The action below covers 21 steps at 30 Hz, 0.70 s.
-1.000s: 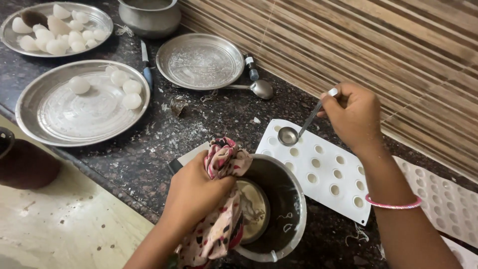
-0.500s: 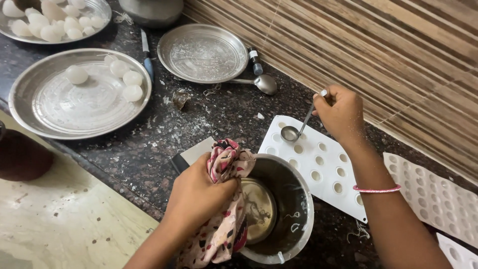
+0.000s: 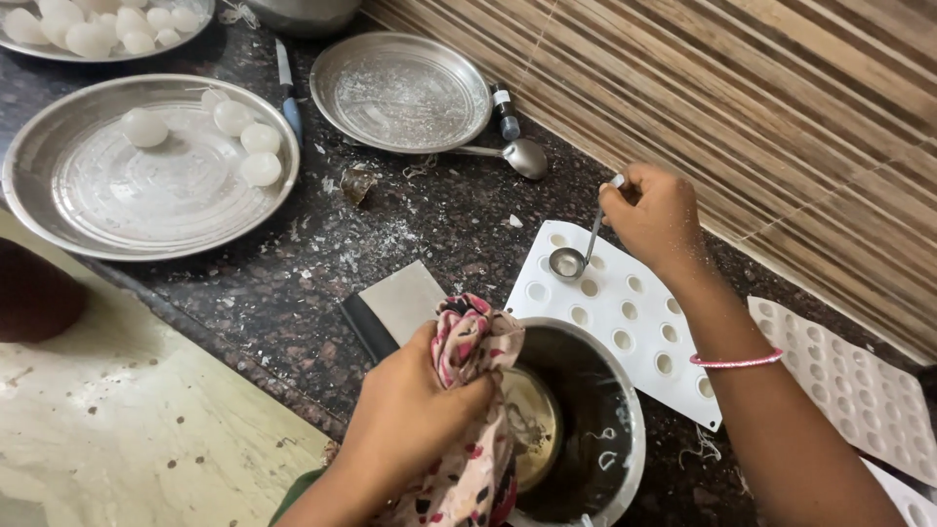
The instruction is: The person holds a metal pot of melted wax with a cloth and uses a ladle to pour wax into the cavities of white plastic candle molds arranged on the counter, filling them one by one. Finished white wax balls are visible on a plate beside the molds.
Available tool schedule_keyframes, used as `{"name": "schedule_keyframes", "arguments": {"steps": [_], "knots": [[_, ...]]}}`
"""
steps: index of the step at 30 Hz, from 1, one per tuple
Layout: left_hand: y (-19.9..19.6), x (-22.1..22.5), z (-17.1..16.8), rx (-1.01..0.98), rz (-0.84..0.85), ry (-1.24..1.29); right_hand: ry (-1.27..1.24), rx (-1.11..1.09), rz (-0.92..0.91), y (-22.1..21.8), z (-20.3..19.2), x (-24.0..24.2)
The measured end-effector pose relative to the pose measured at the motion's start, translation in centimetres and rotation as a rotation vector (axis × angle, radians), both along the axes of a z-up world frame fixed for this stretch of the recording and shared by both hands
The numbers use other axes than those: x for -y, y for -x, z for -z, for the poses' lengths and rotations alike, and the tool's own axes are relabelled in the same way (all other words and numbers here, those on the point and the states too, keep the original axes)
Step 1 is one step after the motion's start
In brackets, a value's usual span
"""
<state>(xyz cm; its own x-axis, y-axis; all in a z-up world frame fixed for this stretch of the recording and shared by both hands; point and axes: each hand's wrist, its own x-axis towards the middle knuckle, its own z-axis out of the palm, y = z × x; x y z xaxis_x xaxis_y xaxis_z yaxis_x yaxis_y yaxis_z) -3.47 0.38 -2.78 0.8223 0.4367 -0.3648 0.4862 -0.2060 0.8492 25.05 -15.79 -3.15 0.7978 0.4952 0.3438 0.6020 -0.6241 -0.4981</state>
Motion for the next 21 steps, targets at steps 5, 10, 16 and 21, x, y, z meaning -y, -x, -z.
{"name": "schedule_keyframes", "arguments": {"steps": [5,10,16,21], "knots": [[0.2,0.3,0.3,0.062,0.035,0.039,0.080,0.059,0.000,0.1,-0.3,-0.9],[0.3,0.2,0.4,0.053,0.040,0.020,0.165,0.062,0.034,0.3,-0.5,-1.5],[0.1,-0.1,0.3,0.031,0.087,0.018,0.192,0.073,0.029,0.3,-0.7,-1.6],[0.1,-0.1,0.3,0.038,0.086,0.016,0.206,0.036,0.036,1.0,-1.4,-2.4]]}}
